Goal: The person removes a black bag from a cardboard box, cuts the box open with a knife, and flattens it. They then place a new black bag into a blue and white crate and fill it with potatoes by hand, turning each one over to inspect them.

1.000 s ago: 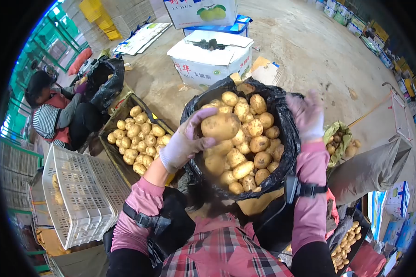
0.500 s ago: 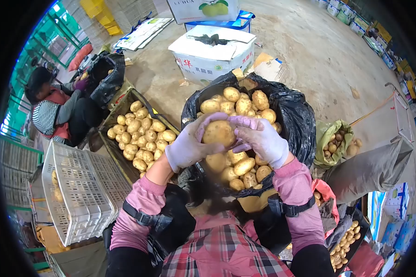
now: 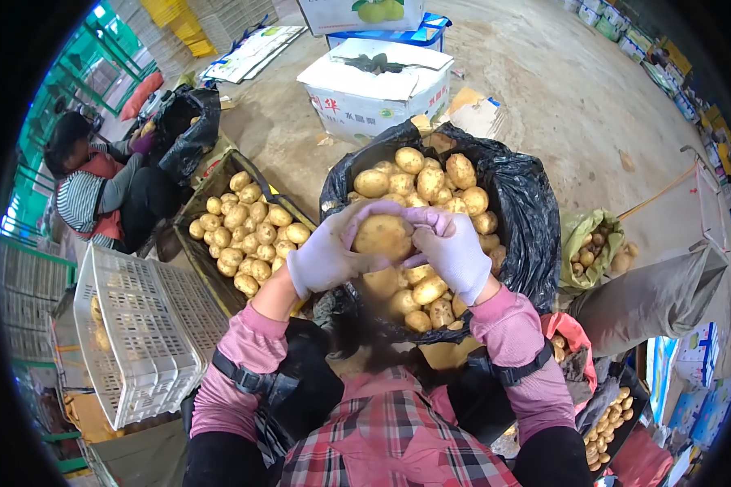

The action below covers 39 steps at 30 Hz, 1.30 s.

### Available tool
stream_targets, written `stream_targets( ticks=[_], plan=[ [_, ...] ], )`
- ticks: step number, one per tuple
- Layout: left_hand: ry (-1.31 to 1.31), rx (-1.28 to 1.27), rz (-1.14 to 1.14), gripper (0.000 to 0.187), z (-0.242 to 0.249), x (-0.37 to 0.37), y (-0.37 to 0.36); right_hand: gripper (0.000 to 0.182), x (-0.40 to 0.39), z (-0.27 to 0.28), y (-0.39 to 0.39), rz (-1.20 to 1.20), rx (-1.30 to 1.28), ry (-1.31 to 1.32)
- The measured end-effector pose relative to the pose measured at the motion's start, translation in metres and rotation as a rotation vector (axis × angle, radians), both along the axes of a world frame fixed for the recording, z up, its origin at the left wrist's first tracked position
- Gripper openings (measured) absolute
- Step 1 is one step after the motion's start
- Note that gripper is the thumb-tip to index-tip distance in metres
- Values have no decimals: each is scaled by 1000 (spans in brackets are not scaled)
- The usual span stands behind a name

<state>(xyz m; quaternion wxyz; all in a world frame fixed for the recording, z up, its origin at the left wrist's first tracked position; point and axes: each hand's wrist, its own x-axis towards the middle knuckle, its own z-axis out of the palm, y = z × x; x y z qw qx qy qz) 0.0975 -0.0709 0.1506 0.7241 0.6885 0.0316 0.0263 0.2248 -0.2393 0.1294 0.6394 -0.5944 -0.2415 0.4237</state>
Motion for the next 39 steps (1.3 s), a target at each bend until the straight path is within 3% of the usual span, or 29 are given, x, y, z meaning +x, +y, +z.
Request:
stream_targets(
  ticks=[5, 8, 11, 17, 20, 23, 26, 27, 28, 29, 30, 31, 32, 34, 35, 36, 37, 38, 39],
  plan=[
    [-53, 42, 25, 68, 5, -1, -2, 32, 4, -4, -4, -15, 138, 286],
    [-59, 347, 12, 67, -2, 0, -1, 31, 5, -11, -1, 55, 141, 344],
    [-49, 249, 26, 69, -6, -1, -6, 30, 5, -3, -4, 91, 109, 299],
    [-104, 231, 38, 68, 7, -2, -7, 28, 4, -12, -3, -60, 96, 336],
    [-107, 499, 1, 69, 2, 2, -2, 27, 8, -7, -3, 25, 70, 327],
    [-20, 526, -16, 69, 8, 5, -3, 27, 7, -25, -1, -61, 47, 320],
    [-13, 52, 29, 65, -10, 6, 13, 23, 11, -30, 3, -78, 53, 441],
    [-53, 82, 85, 64, -1, 0, 23, 23, 15, -32, -2, -31, 93, -77],
    [-91, 114, 143, 64, 8, -5, 34, 24, 35, -24, -7, -90, 213, 47],
    [-123, -73, 177, 64, 15, -15, 51, 24, 55, -17, -13, -142, 339, 168],
    [-156, -266, 206, 63, 22, -30, 69, 28, 111, -26, -38, -380, 535, 192],
    [-86, -202, 308, 60, 33, -50, 89, 33, 165, -33, -63, -598, 733, 168],
    [-19, -141, 402, 57, 41, -72, 109, 39, 177, -30, -79, -586, 722, 283],
    [42, -73, 554, 52, 22, -112, 147, 55, 199, -24, -110, -578, 701, 521],
    [133, -113, 624, 52, -2, -132, 164, 55, 183, -31, -95, -720, 511, 469],
    [232, -153, 690, 52, -34, -152, 180, 53, 165, -34, -83, -675, 354, 401],
    [389, -106, 753, 51, -69, -171, 189, 52, 147, -36, -71, -620, 201, 332],
    [546, -59, 808, 50, -108, -186, 195, 49, 129, -31, -62, -381, 91, 249],
    [599, -124, 910, 48, -155, -196, 197, 45, 101, -17, -42, -345, 112, 113]
  ],
)
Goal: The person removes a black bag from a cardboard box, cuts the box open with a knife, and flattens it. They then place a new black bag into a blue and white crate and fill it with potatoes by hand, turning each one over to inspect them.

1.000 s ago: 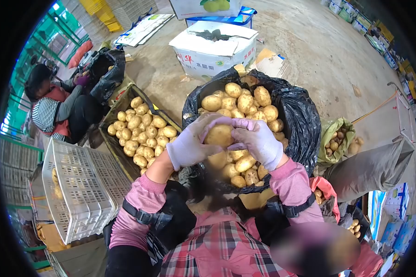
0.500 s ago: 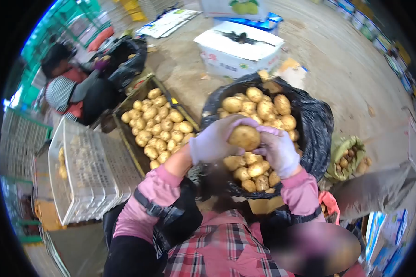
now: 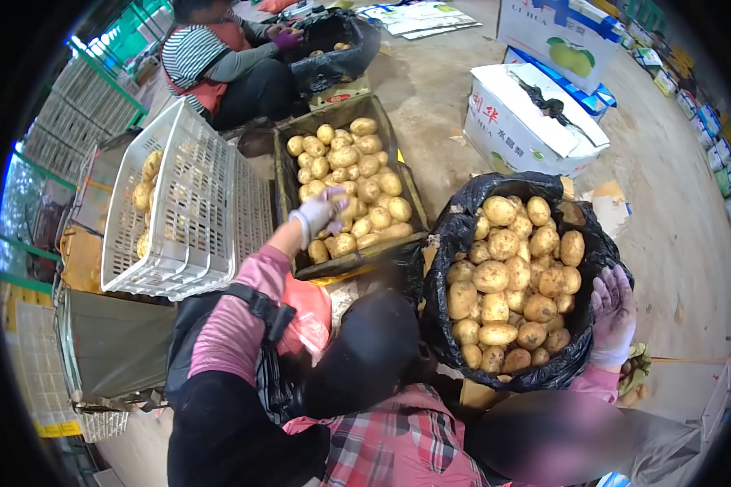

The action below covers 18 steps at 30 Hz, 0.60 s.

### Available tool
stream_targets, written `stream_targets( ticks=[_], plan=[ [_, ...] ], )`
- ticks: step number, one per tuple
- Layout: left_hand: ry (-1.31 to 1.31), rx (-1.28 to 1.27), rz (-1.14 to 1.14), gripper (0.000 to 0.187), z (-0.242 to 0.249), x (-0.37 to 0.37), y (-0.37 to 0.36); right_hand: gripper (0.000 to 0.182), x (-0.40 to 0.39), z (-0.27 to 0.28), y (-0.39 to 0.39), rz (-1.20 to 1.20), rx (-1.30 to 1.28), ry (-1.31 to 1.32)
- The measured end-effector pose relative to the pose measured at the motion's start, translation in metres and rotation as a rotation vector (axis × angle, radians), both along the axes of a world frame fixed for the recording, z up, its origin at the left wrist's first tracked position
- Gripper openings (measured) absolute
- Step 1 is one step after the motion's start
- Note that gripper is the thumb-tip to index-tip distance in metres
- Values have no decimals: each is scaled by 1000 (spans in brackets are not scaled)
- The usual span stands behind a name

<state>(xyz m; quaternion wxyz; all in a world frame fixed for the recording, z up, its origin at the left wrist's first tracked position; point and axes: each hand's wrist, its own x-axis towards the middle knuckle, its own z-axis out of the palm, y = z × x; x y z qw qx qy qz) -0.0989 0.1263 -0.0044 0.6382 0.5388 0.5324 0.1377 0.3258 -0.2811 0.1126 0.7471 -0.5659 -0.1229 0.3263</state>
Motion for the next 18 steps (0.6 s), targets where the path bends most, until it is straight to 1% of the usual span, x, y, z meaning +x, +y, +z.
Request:
stream_targets(
  ticks=[1, 3, 4, 7, 8, 9, 10, 11, 12, 13, 14, 15, 16, 17, 18],
  plan=[
    [33, -49, 114, 45, -43, -9, 0, 44, -9, 2, 10, 22, -15, -36],
    [9, -141, 316, 45, -102, -11, -5, 43, -20, 1, 20, 58, -50, -108],
    [-114, -135, 350, 47, -132, -14, -2, 43, -25, -2, 24, 30, -125, -151],
    [-67, 42, 331, 50, -160, 9, 1, 42, -16, -20, 21, 5, -232, -149],
    [536, 578, -188, 52, -205, -1, 25, 43, -23, -12, 27, -27, -245, -165],
    [800, 685, -420, 56, -235, -2, 30, 45, -23, -10, 30, -34, -265, -188],
    [886, 497, -604, 60, -165, 21, 10, 46, -22, -8, 30, -41, -290, -200],
    [836, 486, -472, 63, -210, 12, 17, 47, -22, -8, 31, -45, -310, -209],
    [902, 470, -551, 64, -220, 11, 25, 46, -23, -8, 30, -37, -329, -239],
    [962, 433, -602, 66, -212, 16, 26, 45, -25, -8, 31, -23, -347, -266],
    [925, 393, -561, 67, -176, 27, 15, 40, -32, -4, 37, -13, -392, -309],
    [921, 386, -556, 68, -188, 28, 27, 35, -33, -11, 40, 16, -443, -367],
    [711, 332, -486, 67, -187, 31, 34, 31, -36, -22, 45, 55, -489, -394],
    [502, 274, -412, 66, -178, 36, 35, 32, -31, -47, 43, 173, -536, -586],
    [292, 196, -356, 59, -128, 51, 18, 36, -47, -33, 54, 295, -731, -670]
  ],
)
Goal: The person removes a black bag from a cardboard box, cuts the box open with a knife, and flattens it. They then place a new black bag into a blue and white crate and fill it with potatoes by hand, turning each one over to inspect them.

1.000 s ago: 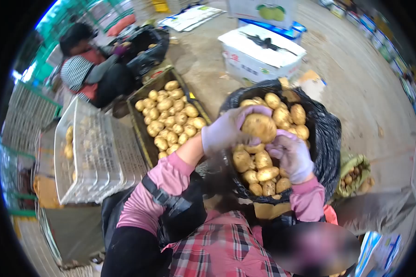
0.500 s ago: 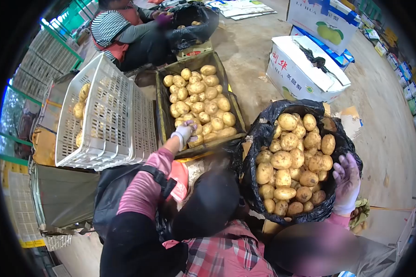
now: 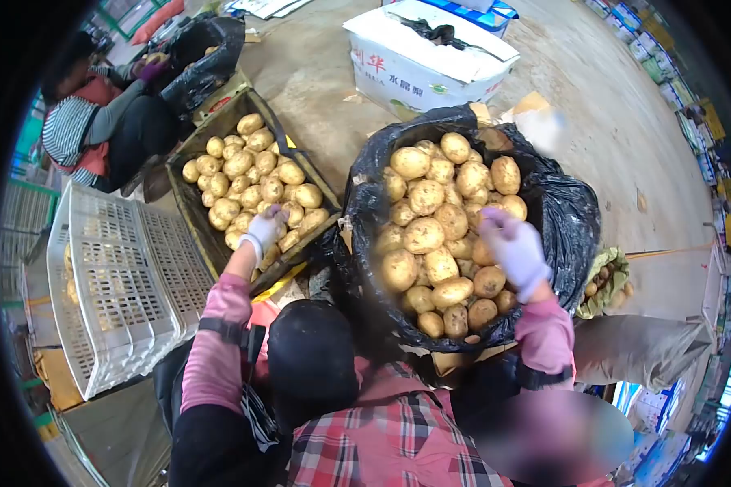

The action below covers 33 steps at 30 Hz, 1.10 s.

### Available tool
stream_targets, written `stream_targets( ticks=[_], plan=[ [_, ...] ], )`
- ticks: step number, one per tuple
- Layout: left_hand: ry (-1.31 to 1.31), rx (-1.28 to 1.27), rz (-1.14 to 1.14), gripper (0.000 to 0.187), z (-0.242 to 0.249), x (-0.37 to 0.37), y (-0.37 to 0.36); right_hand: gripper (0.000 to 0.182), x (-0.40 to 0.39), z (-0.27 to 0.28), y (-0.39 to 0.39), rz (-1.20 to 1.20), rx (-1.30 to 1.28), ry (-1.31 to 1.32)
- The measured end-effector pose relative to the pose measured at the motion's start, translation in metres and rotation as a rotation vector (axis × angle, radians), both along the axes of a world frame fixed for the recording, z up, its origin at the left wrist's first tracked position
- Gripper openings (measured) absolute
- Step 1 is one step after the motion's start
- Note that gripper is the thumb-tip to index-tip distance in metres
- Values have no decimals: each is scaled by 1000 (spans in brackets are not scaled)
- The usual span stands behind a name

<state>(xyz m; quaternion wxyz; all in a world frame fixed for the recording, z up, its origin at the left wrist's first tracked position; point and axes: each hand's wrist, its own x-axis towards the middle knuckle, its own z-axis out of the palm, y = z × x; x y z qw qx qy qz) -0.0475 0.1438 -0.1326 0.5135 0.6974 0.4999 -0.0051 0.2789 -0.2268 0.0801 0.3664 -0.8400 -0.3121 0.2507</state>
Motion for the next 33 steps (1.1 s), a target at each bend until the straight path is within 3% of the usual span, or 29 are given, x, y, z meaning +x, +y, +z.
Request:
stream_targets(
  ticks=[1, 3, 4, 5, 6, 7, 8, 9, 10, 13, 14, 15, 18, 22, 24, 25, 26, 28, 30, 31, 33],
  plan=[
    [-199, -98, 59, 53, 72, 22, -25, 40, -7, -11, 9, 86, -183, -85],
    [-515, -298, -50, 50, 159, 37, -54, 41, -8, -95, 14, 298, -142, -129],
    [-724, -219, -64, 41, 200, 49, -89, 40, -25, -81, 24, 430, -323, -191],
    [-685, -11, -203, 36, 243, 54, -116, 40, -39, -97, 26, 542, -234, -322],
    [-646, 208, -317, 32, 285, 59, -145, 45, -56, -97, 41, 631, -336, -291],
    [-662, 109, -308, 32, 297, 62, -167, 50, -73, -99, 46, 671, -260, -230],
    [-675, 12, -296, 33, 308, 65, -189, 54, -86, -106, 50, 750, -211, -364],
    [-811, -8, -280, 36, 296, 69, -206, 58, -98, -86, 70, 837, -625, -398],
    [-848, -227, -219, 40, 283, 72, -221, 66, -77, -207, 69, 854, -568, -431],
    [-783, -300, -69, 42, 230, 63, -232, 75, -89, -149, 95, 923, -767, -389],
    [-817, -393, 6, 43, 232, 57, -226, 73, -103, -113, 105, 923, -904, -402],
    [-847, -492, 78, 44, 235, 51, -221, 69, -104, -114, 103, 911, -841, -422],
    [-880, -465, 196, 45, 245, 51, -206, 58, -104, -116, 81, 785, -636, -392],
    [-926, -539, 174, 38, 210, 60, -198, 64, -94, -116, 65, 724, -501, -257],
    [-948, -571, 135, 34, 224, 55, -199, 63, -98, -92, 48, 642, -370, -265],
    [-828, -420, 155, 34, 246, 56, -206, 67, -93, -100, 44, 569, -340, -243],
    [-872, -557, 221, 30, 252, 55, -206, 69, -91, -89, 38, 482, -255, -234],
    [-937, -437, 184, 28, 238, 58, -206, 77, -77, -68, 27, 297, -33, -54],
    [-858, -500, 185, 37, 234, 60, -203, 77, -65, -47, 16, 245, 394, 257],
    [-851, -519, 176, 44, 246, 61, -209, 80, -65, -15, 10, 252, 465, 319],
    [-608, -404, -87, 57, 255, 80, -220, 84, -63, 22, -4, 311, 561, 338]
  ],
)
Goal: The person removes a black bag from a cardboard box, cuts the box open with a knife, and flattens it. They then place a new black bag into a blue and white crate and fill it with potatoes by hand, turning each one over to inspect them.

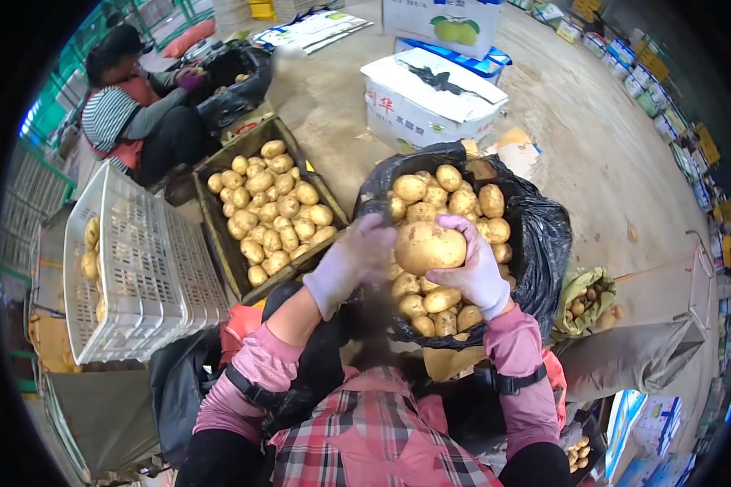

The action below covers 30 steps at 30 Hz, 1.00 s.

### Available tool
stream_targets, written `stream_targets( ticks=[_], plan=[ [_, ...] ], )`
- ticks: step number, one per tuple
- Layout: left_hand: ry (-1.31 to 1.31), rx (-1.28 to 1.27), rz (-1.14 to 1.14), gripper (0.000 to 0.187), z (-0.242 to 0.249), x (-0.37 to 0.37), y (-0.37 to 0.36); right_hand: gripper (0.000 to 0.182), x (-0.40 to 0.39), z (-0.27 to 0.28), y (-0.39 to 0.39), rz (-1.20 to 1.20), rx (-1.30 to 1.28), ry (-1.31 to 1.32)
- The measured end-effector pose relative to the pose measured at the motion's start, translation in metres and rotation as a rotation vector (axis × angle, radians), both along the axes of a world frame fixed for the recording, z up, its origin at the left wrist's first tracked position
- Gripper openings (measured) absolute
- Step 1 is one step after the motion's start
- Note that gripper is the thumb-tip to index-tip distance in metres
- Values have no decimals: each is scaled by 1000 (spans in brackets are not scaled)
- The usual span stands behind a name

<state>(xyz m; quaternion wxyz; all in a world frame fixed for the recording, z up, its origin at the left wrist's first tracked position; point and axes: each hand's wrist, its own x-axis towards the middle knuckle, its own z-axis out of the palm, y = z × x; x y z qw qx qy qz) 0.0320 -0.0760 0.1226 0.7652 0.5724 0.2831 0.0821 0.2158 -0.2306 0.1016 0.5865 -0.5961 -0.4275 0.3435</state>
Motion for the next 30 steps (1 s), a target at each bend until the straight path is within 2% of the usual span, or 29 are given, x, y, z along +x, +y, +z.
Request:
stream_targets(
  ticks=[2, 6, 8, 10, 11, 13, 15, 16, 19, 22, 23, 24, 25, 26, 27, 28, 30],
  plan=[
    [8, 78, -111, 68, 5, 13, -11, 88, -5, 13, -8, 35, 98, -70],
    [-287, 51, -73, 82, 10, 21, -33, 95, -13, 31, -13, -68, 119, -74],
    [-357, 96, -47, 83, 1, 30, -44, 81, -12, 33, -19, -178, 95, -296],
    [-298, 212, 27, 74, 4, 36, -55, 69, -10, 40, -26, -226, 22, -484],
    [-268, 362, 28, 72, 3, 38, -57, 47, -9, 35, -26, -292, 84, -518],
    [-241, 660, 41, 65, -4, 43, -63, 39, -6, 32, -33, -289, 59, -196],
    [-391, 469, 93, 60, -16, 49, -69, 38, 1, 25, -38, -292, 90, -113],
    [-459, 369, 123, 58, -21, 50, -70, 39, 0, 23, -40, -267, 96, 33],
    [-363, 92, 120, 45, -2, 45, -69, 40, -3, 10, -45, -193, 131, 486],
    [-318, 34, 138, 41, 11, 42, -73, 54, 7, -30, -64, -330, 141, -936],
    [-322, 267, 101, 41, 10, 41, -71, 71, 1, -17, -67, -352, 142, -959],
    [-323, 500, 88, 41, 9, 40, -69, 65, 1, -15, -66, -362, 139, -983],
    [-330, 962, 36, 42, 2, 42, -61, 59, 2, -13, -65, -370, 136, -1008],
    [-275, 864, 20, 43, 5, 41, -65, 54, 3, -10, -62, -380, 135, -1032],
    [-218, 766, 10, 45, 8, 40, -70, 46, -7, 8, -55, -250, 148, -527],
    [-161, 671, 5, 47, 11, 39, -74, 46, -16, 26, -48, -217, 185, -11],
    [-175, 676, 19, 47, 6, 37, -73, 54, -17, 12, -40, -296, 106, -114]
  ],
)
